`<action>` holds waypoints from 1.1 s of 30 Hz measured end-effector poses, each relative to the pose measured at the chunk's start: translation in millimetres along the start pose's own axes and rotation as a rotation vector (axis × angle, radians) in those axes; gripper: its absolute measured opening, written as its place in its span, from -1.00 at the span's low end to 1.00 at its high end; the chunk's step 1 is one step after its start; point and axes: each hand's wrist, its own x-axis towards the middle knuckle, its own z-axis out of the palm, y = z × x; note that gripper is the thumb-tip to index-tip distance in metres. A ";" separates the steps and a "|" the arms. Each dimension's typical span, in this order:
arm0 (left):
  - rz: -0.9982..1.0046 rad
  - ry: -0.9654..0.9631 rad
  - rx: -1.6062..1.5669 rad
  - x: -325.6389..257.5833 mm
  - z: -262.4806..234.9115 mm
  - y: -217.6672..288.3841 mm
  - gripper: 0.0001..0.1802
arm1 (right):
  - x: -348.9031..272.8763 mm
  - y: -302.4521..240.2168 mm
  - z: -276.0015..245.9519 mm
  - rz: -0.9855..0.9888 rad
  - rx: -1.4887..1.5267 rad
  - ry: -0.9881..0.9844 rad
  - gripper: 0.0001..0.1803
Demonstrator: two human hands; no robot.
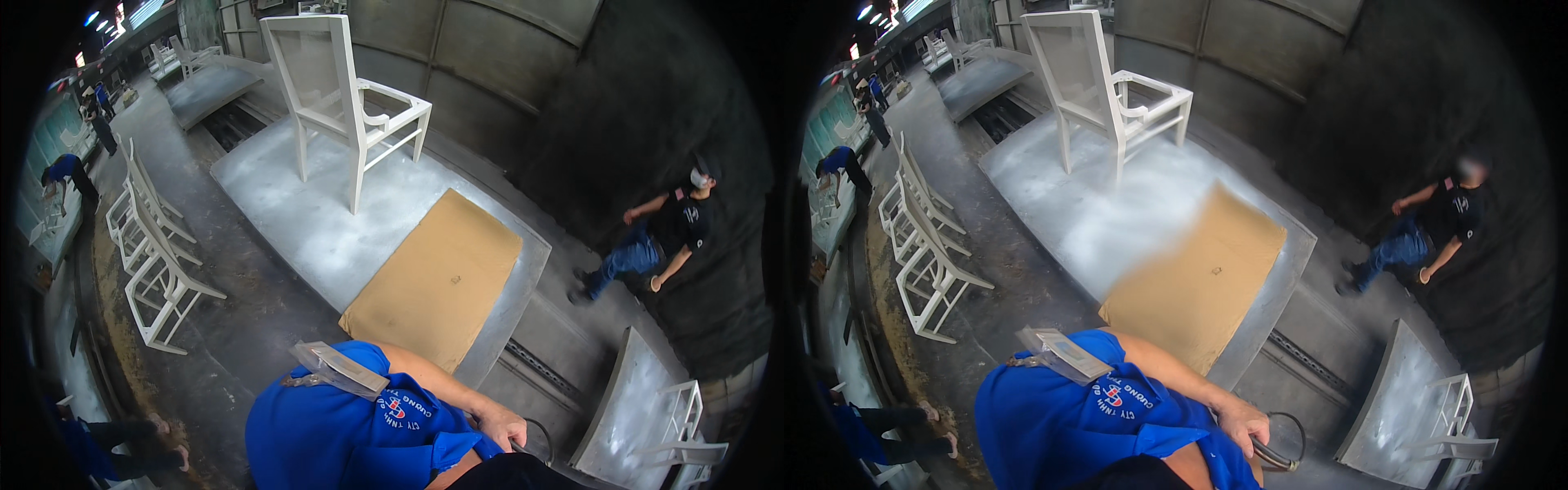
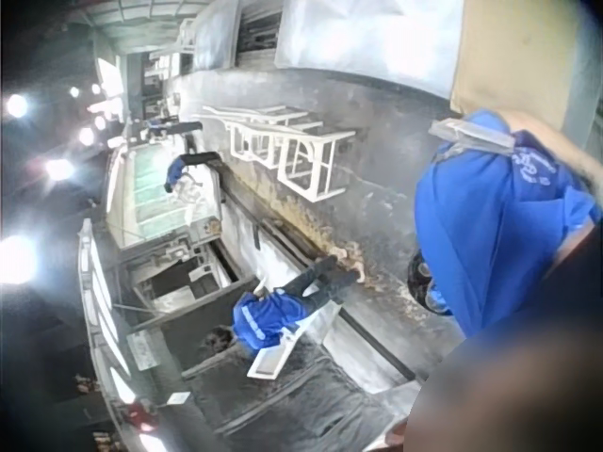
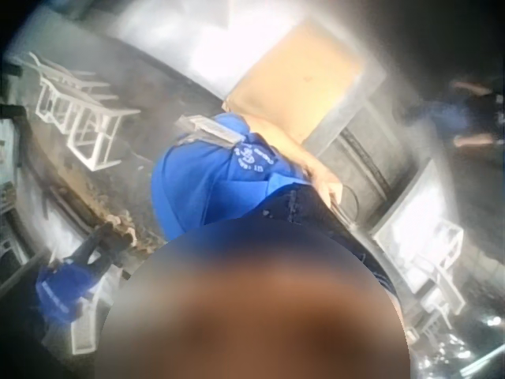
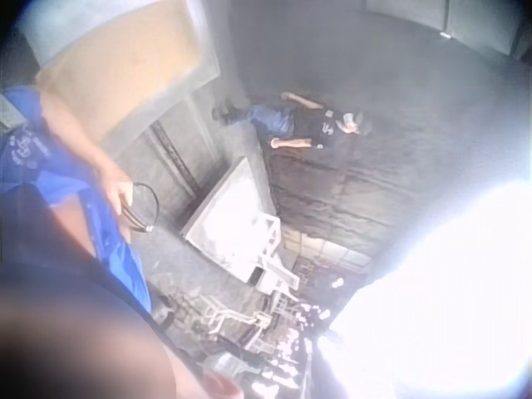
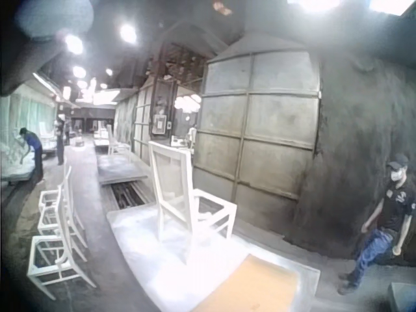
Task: The person uses a spray gun to apply white paint to a chair frame, repeatedly flipping the chair and using a cardboard sheet to shield areas. The person sprays the legs, seat, and backrest, then sets the chair down and moves to the next unit.
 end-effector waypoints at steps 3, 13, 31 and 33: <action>0.009 -0.004 0.035 2.0 13.0 -8.8 -0.62 | -13.5 13.3 33.6 0.111 0.119 -0.102 -0.58; -0.287 0.000 0.223 -20.1 17.4 -13.8 -0.58 | -82.7 42.0 102.7 0.444 0.428 -0.188 -0.60; 0.236 -0.315 -0.107 -204.8 -55.9 18.7 -0.60 | 54.2 -175.9 41.7 0.649 1.251 0.175 -0.63; 0.085 -0.303 -0.022 -229.3 -65.8 13.0 -0.61 | 77.8 -209.4 12.3 0.593 1.470 0.314 -0.63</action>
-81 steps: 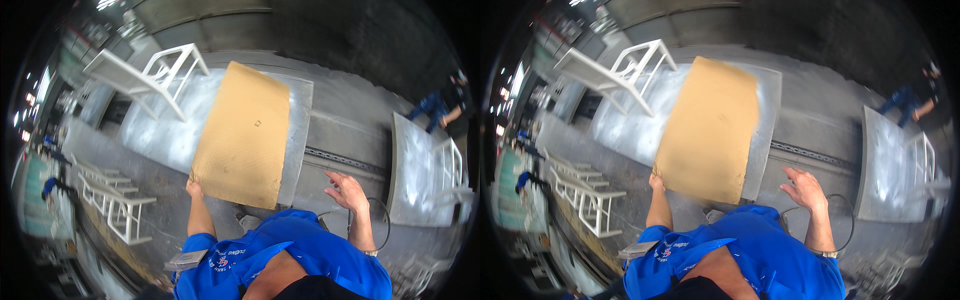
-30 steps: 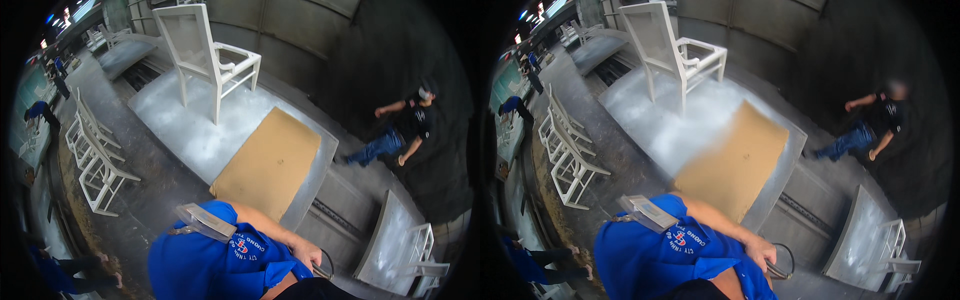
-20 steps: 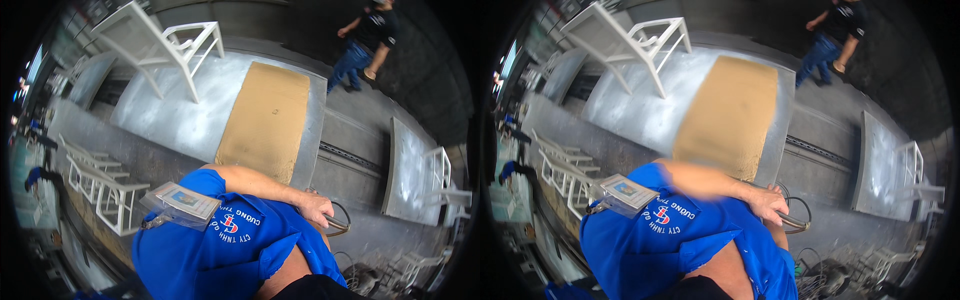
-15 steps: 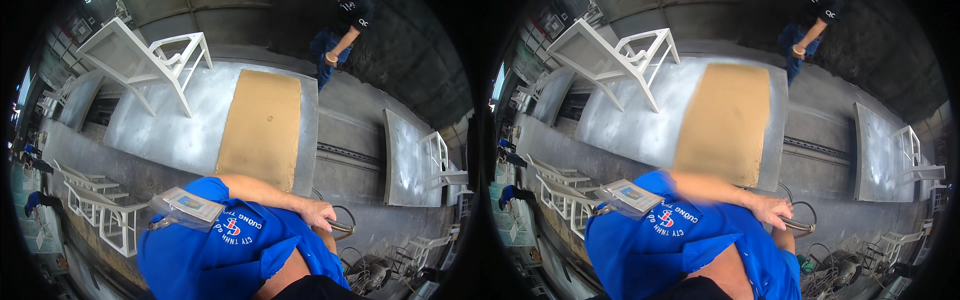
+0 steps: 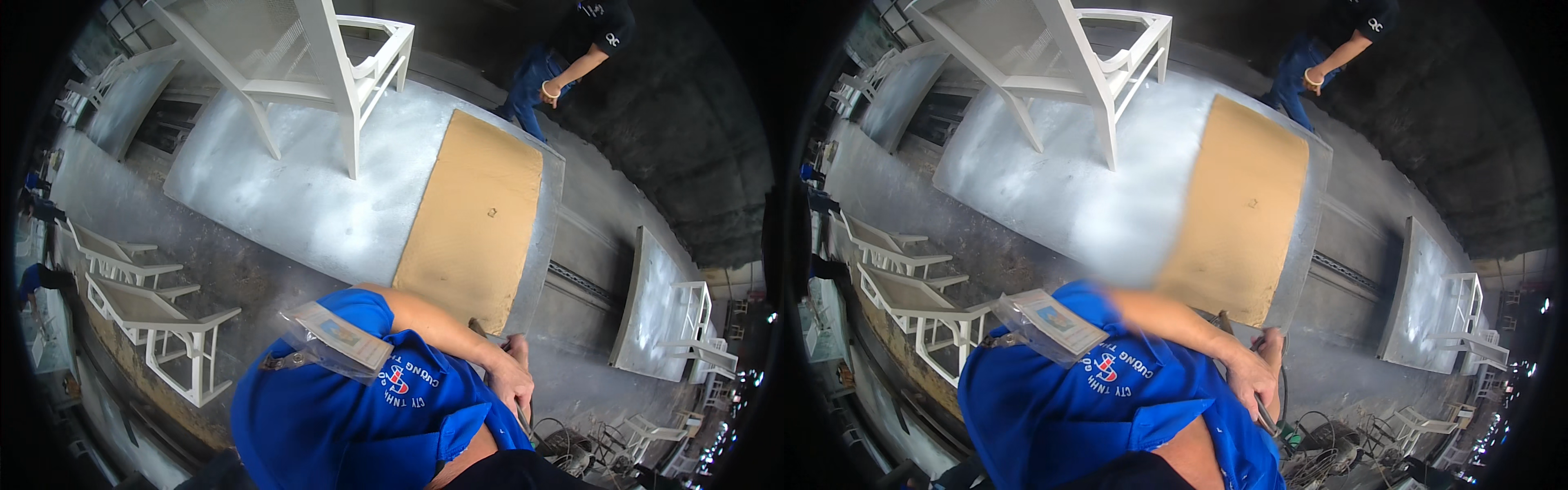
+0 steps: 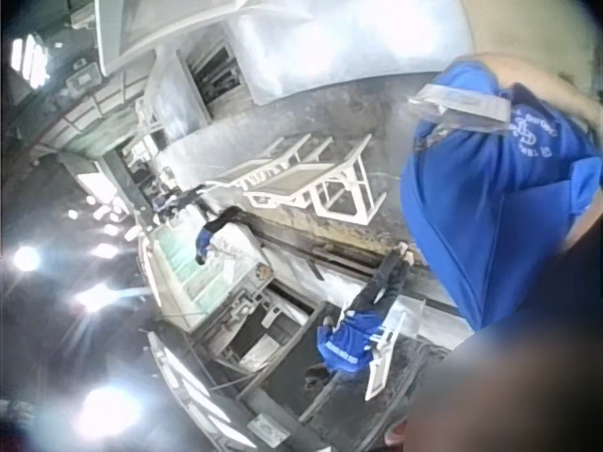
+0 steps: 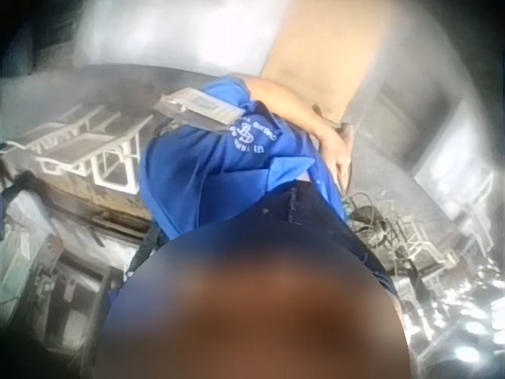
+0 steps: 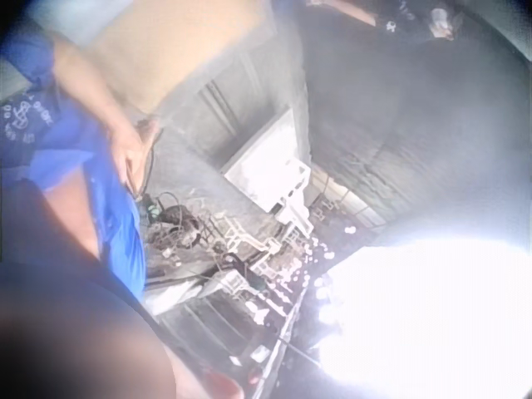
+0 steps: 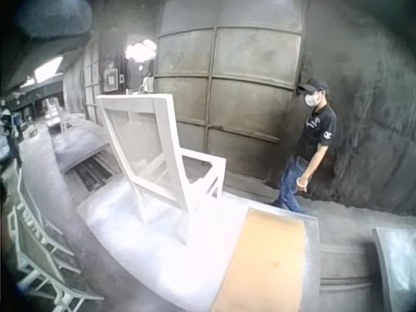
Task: The person uses a spray gun to apply white paint to a chair frame, repeatedly flipping the chair and using a cardboard sheet to shield areas. The person sprays the legs, seat, and backrest, then sets the chair down and moves to the next unit.
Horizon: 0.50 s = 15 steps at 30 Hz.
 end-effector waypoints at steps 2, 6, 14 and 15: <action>-0.082 0.014 -0.057 -36.1 -6.5 -5.4 -0.63 | -20.4 -36.3 26.9 -0.168 0.195 0.062 -0.63; -0.219 0.591 0.265 -142.9 -61.2 1.2 -0.42 | -113.3 -91.0 62.6 -0.624 0.270 0.391 -0.55; -0.204 1.710 1.957 -383.4 -244.1 257.0 -0.41 | -258.7 -118.7 70.7 -1.042 -0.227 0.679 -0.37; -0.184 1.812 2.072 -395.1 -251.6 288.8 -0.56 | -266.3 -116.3 76.4 -1.061 -0.228 0.686 -0.38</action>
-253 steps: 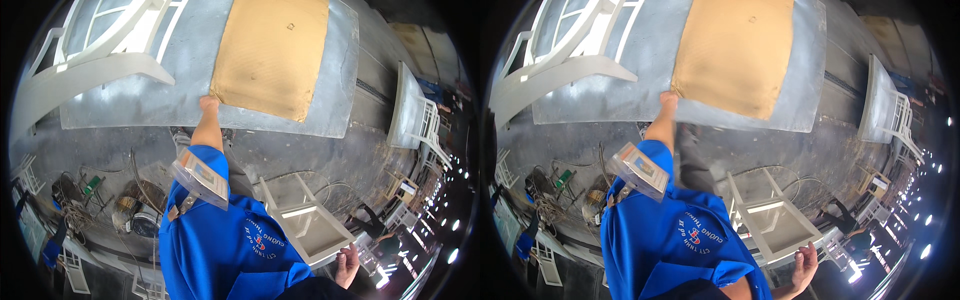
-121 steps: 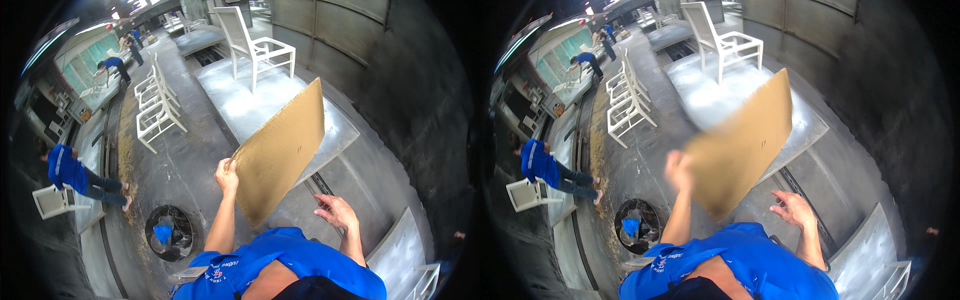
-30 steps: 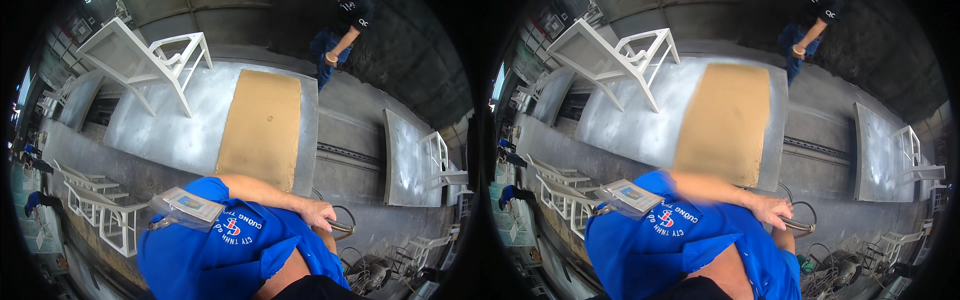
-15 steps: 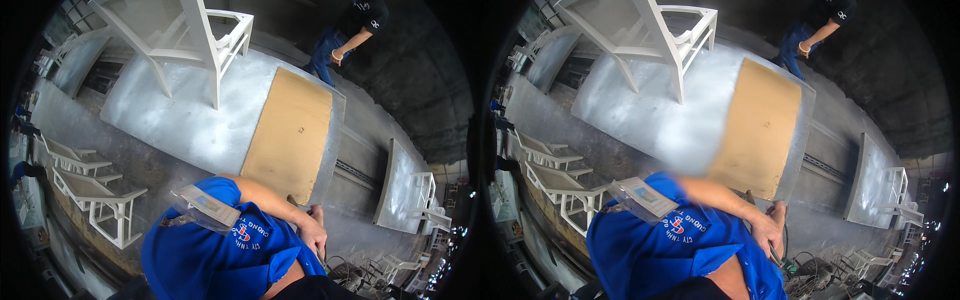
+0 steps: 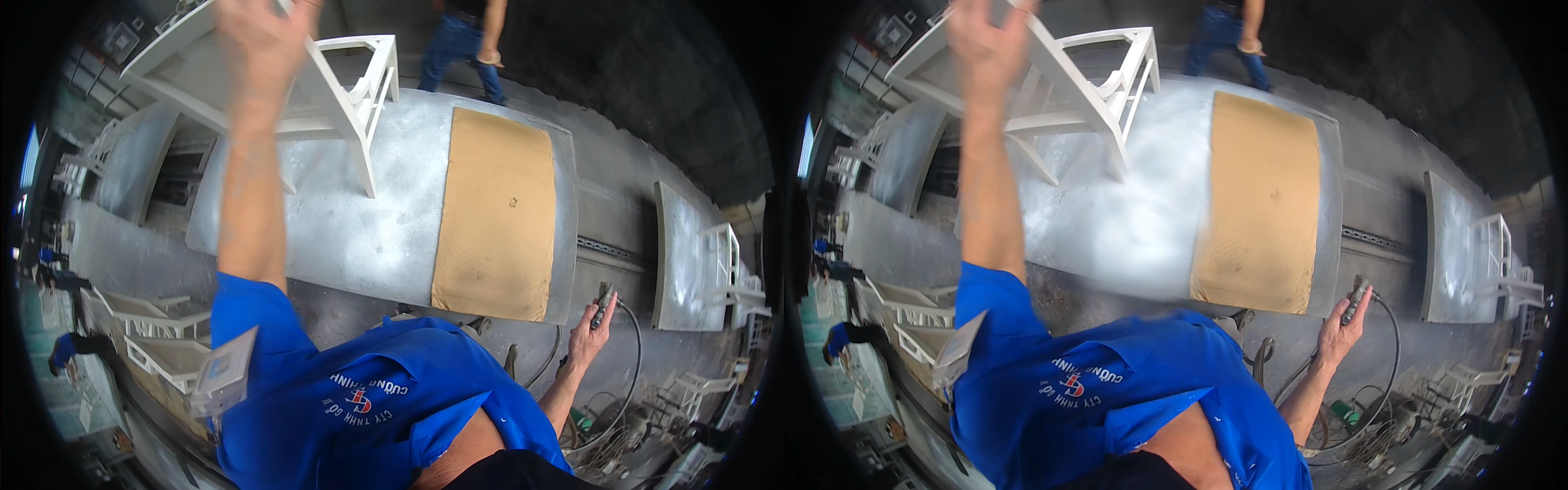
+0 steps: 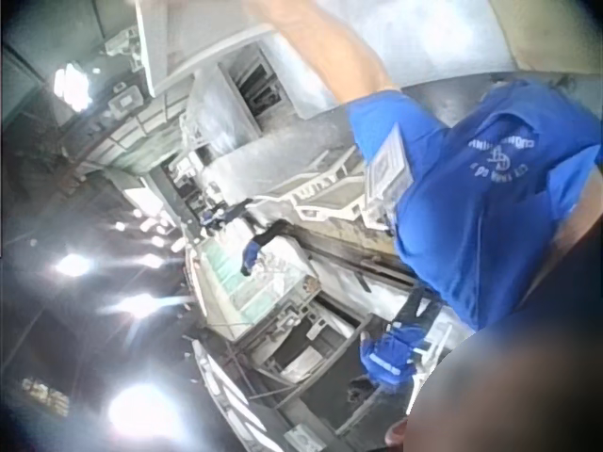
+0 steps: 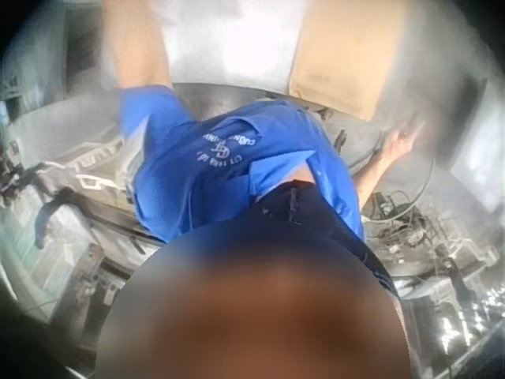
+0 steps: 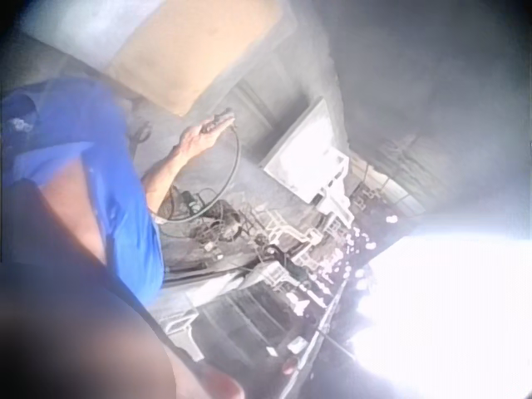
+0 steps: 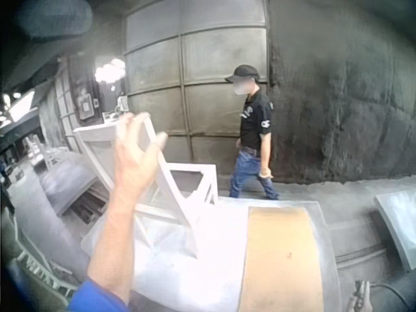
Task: The person uses a spray gun to apply white paint to a chair frame, repeatedly flipping the chair and using a cardboard sheet to shield areas. The person sprays the legs, seat, and backrest, then sets the chair down and moves to the next unit.
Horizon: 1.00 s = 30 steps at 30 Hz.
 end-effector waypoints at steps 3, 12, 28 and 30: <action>-0.019 -0.208 0.379 71.8 -11.4 -35.4 -0.43 | -23.9 -19.8 7.9 0.048 0.158 -0.125 -0.37; -0.190 -0.758 0.440 86.5 6.9 -94.1 -0.06 | -69.2 -29.4 38.3 -0.046 0.245 -0.362 -0.32; -0.100 -0.430 -0.140 22.7 -209.5 -38.9 -0.58 | -16.4 -17.3 34.8 -0.013 0.480 -0.468 -0.33; -0.099 -0.429 -0.190 17.7 -216.7 -9.9 -0.59 | 0.0 -36.7 36.2 -0.050 0.507 -0.498 -0.33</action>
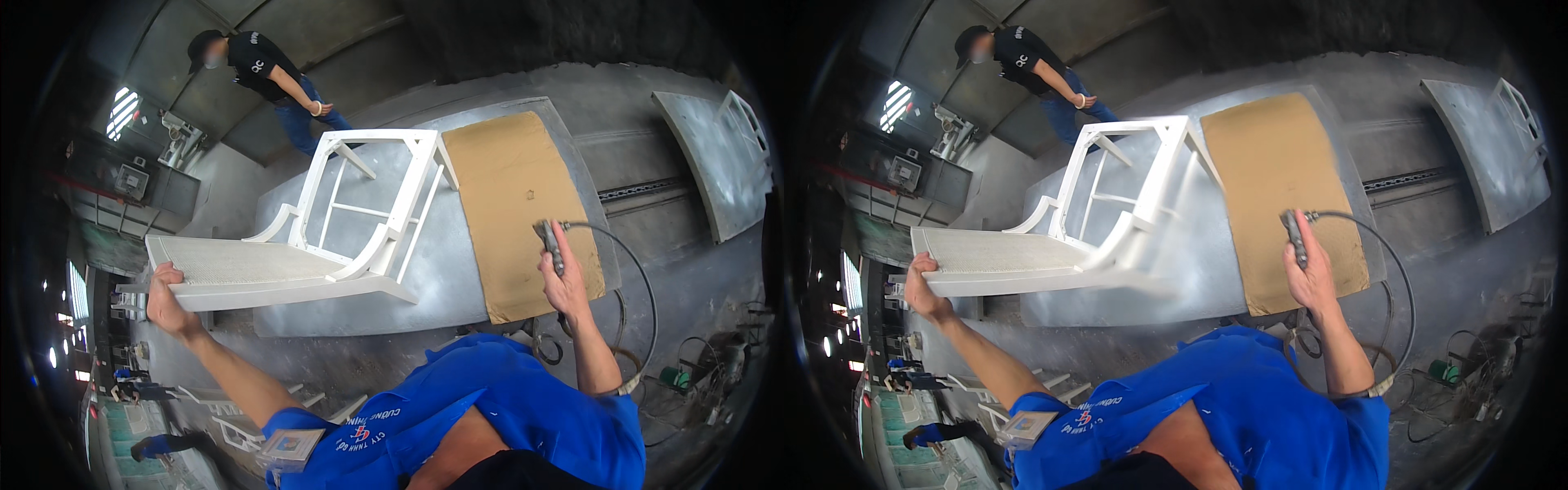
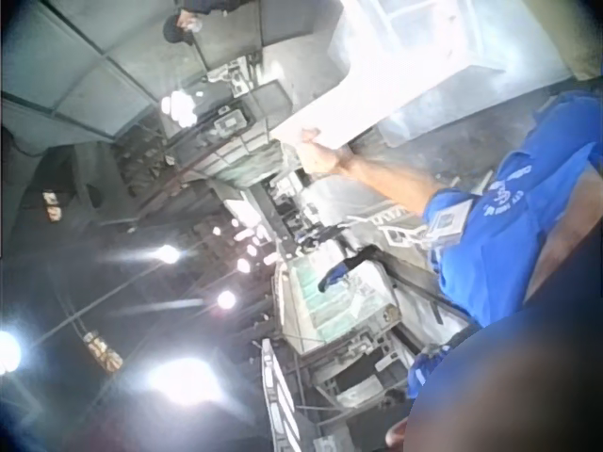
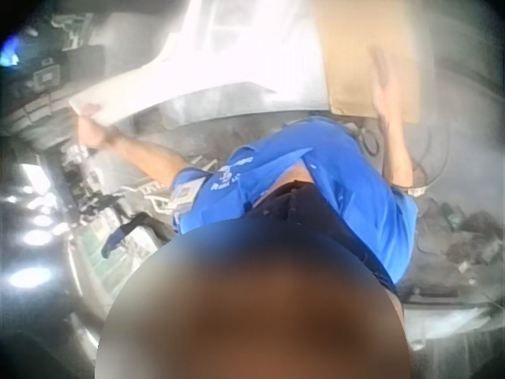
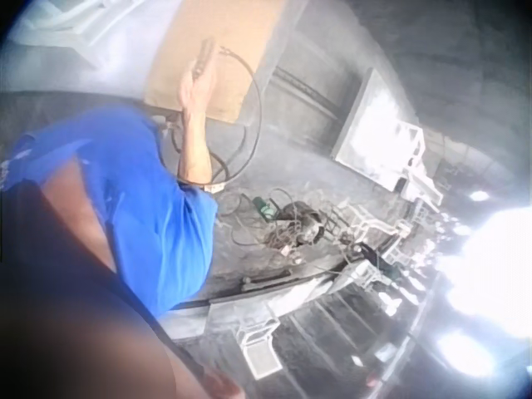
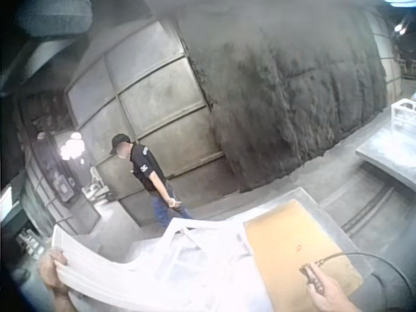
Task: The person uses a spray gun to apply white paint to a chair frame, repeatedly flipping the chair and using a cardboard sheet to shield areas. The person sprays the legs, seat, and backrest, then sets the chair down and moves to the next unit.
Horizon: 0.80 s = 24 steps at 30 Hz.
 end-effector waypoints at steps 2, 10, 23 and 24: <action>0.038 -0.035 0.040 -5.6 1.5 28.2 -0.61 | 19.6 -18.2 8.0 -0.095 -0.002 -0.017 -0.33; 0.208 -0.062 -0.057 17.9 21.1 30.1 0.14 | 15.8 -86.8 93.8 -0.330 -0.017 -0.063 -0.31; 0.270 0.019 -0.099 6.6 16.0 21.0 0.02 | 80.4 -139.3 295.3 -0.214 -0.331 0.005 -0.35; 0.240 -0.078 -0.125 9.1 11.0 20.6 0.04 | 85.8 -140.5 307.4 -0.227 -0.329 -0.014 -0.36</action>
